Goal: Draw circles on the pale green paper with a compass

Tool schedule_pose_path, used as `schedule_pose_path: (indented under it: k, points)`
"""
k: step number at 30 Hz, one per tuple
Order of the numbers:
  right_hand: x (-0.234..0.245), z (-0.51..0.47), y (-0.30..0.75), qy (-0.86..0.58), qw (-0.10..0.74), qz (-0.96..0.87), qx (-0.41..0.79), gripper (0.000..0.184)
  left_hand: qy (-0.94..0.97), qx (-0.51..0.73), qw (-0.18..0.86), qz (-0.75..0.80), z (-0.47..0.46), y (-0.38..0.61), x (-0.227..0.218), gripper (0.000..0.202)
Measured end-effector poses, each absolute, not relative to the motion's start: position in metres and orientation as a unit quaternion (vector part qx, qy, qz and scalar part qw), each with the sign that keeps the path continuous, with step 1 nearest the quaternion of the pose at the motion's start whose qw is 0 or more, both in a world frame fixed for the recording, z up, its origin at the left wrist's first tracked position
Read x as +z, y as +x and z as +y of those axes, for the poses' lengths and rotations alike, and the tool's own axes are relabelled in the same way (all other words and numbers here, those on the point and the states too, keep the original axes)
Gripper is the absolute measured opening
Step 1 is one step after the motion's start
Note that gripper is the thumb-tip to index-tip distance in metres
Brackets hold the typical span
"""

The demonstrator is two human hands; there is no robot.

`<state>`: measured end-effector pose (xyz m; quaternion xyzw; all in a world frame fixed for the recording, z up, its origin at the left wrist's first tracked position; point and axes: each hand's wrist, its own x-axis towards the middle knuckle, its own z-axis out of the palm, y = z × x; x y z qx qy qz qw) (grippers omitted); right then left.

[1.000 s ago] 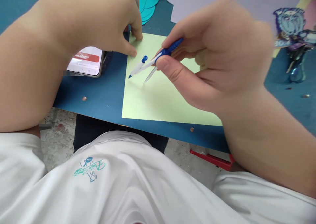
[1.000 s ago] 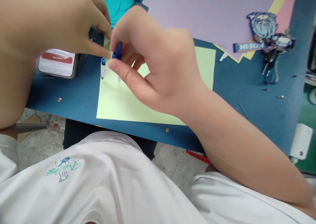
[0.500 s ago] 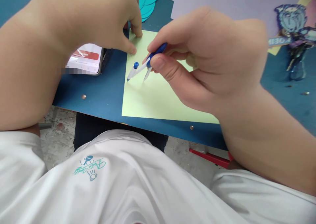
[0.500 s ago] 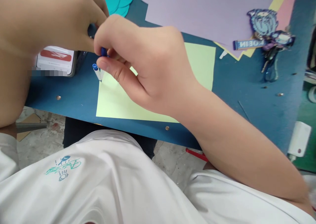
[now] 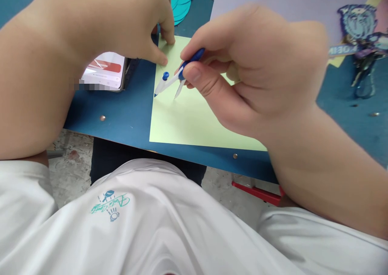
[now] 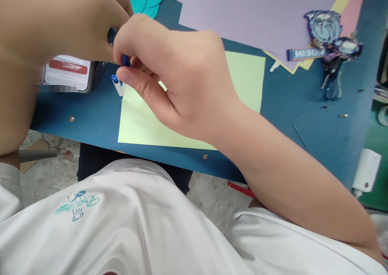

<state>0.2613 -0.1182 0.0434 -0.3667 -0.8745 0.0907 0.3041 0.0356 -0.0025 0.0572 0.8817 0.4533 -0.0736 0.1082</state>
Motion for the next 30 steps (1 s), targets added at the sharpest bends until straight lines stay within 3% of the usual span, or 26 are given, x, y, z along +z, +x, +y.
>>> schedule_pose_path:
  k: [5,10,18,23,30]
  points:
    - [0.041,-0.118,0.261,-0.411,0.279,-0.866,0.057,0.027,0.879,-0.069,0.113,0.458,-0.001,0.034,0.056,0.052]
    - [0.037,-0.114,0.266,-0.385,0.316,-0.867,0.022,0.027,0.888,-0.066,0.103,0.443,-0.005,0.028,0.055,0.063]
    - [0.044,-0.114,0.275,-0.454,0.228,-0.86,-0.041,0.051,0.896,-0.073,0.098,0.427,-0.003,0.026,0.054,0.058]
    - [0.042,-0.116,0.278,-0.418,0.27,-0.861,-0.107,0.036,0.896,-0.077,0.092,0.426,-0.002,0.027,0.054,0.053]
    - [0.05,-0.123,0.27,-0.465,0.244,-0.845,-0.1,0.04,0.9,-0.079,0.084,0.421,-0.003,0.027,0.054,0.049]
